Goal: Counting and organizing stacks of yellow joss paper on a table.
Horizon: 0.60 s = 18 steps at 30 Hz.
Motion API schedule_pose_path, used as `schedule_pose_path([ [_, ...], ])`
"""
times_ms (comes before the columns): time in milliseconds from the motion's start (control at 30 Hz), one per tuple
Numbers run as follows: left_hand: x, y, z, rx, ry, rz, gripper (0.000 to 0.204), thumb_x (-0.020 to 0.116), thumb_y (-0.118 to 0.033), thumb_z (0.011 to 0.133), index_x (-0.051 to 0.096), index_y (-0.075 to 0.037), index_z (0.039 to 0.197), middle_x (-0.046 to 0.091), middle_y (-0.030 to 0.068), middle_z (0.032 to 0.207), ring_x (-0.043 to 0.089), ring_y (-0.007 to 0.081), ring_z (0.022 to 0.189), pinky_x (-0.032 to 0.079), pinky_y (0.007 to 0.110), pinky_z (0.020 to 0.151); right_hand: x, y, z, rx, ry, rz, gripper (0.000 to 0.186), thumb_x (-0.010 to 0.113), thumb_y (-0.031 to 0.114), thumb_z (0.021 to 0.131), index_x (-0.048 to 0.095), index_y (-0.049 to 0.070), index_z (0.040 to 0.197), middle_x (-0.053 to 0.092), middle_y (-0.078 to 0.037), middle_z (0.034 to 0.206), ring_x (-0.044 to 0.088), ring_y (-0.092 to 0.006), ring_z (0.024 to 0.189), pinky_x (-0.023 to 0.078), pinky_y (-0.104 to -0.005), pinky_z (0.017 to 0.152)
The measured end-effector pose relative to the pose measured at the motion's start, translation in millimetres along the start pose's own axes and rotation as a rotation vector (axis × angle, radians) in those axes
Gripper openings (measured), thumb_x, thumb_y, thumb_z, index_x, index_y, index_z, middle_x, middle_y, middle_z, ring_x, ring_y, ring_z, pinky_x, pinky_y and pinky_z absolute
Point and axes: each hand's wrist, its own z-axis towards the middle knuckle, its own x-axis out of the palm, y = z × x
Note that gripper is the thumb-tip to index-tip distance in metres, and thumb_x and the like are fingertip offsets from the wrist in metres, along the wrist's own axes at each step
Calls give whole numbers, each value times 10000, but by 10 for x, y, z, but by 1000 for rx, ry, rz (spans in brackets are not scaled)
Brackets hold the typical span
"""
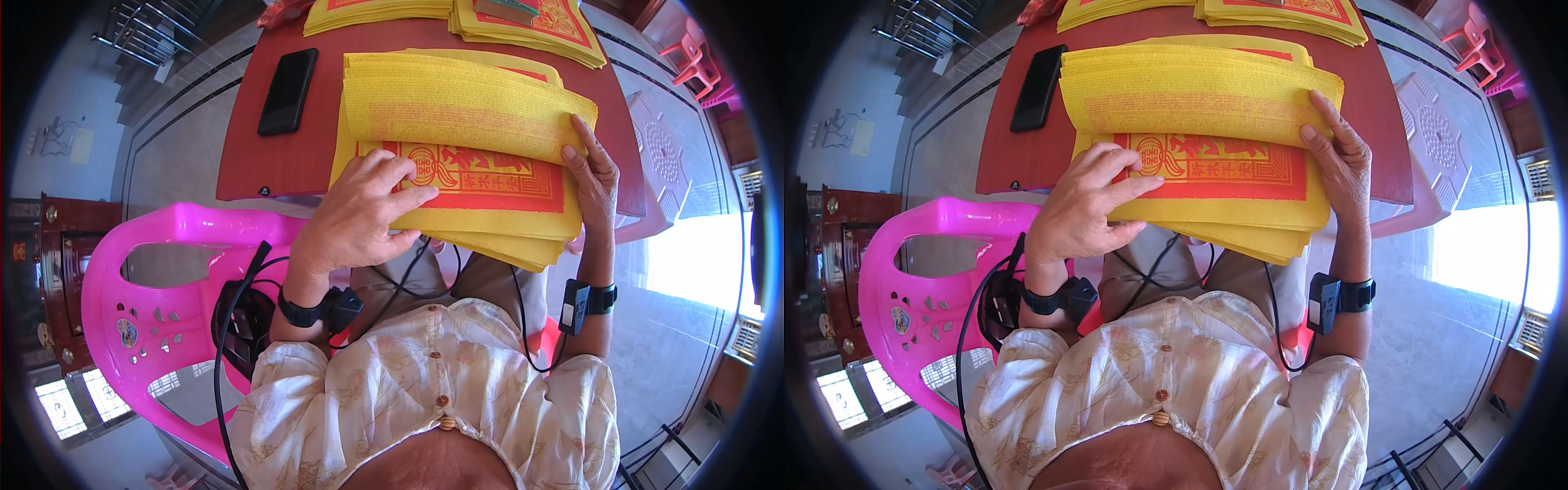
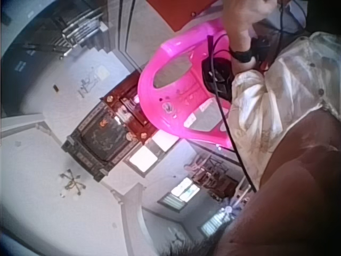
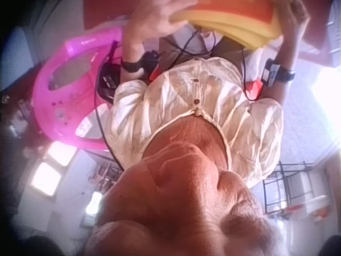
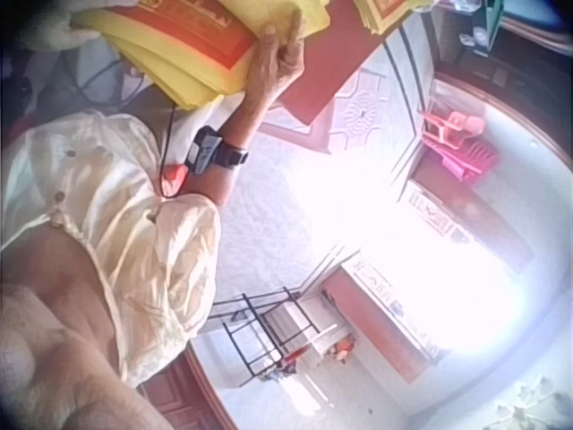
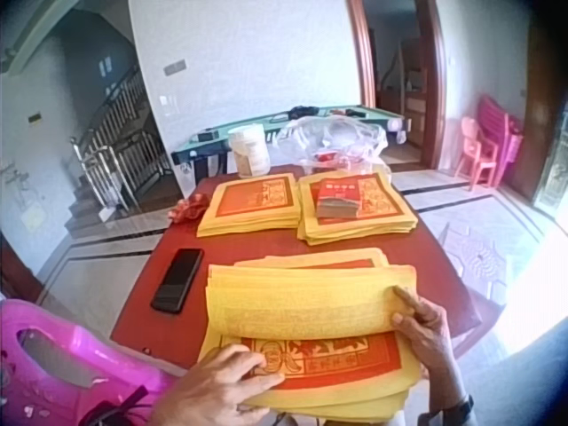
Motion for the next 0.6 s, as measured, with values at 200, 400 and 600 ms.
schedule_pose_path([
  [200,12,-9,3,-6,-2,9,491,725,-121,565,631,-77,1044,519,121,1006,489,300,954,427,406,841,-7,-14,0,-6,1,3,378,648,102,822,568,64,1189,615,-74,1099,550,-85,960,450,-225,855],
  [400,1,-3,3,-4,4,-10,492,718,-116,563,632,-78,1046,518,124,1005,489,302,949,428,410,839,-6,-8,4,-5,1,-6,380,652,105,819,569,64,1187,613,-77,1108,548,-85,972,450,-226,857],
  [600,-1,-11,11,-9,1,0,490,716,-117,559,634,-73,1040,519,127,1001,490,304,949,428,407,844,-7,-4,-1,-3,-2,-8,378,651,103,820,569,64,1187,612,-78,1112,549,-86,976,449,-230,862],
])
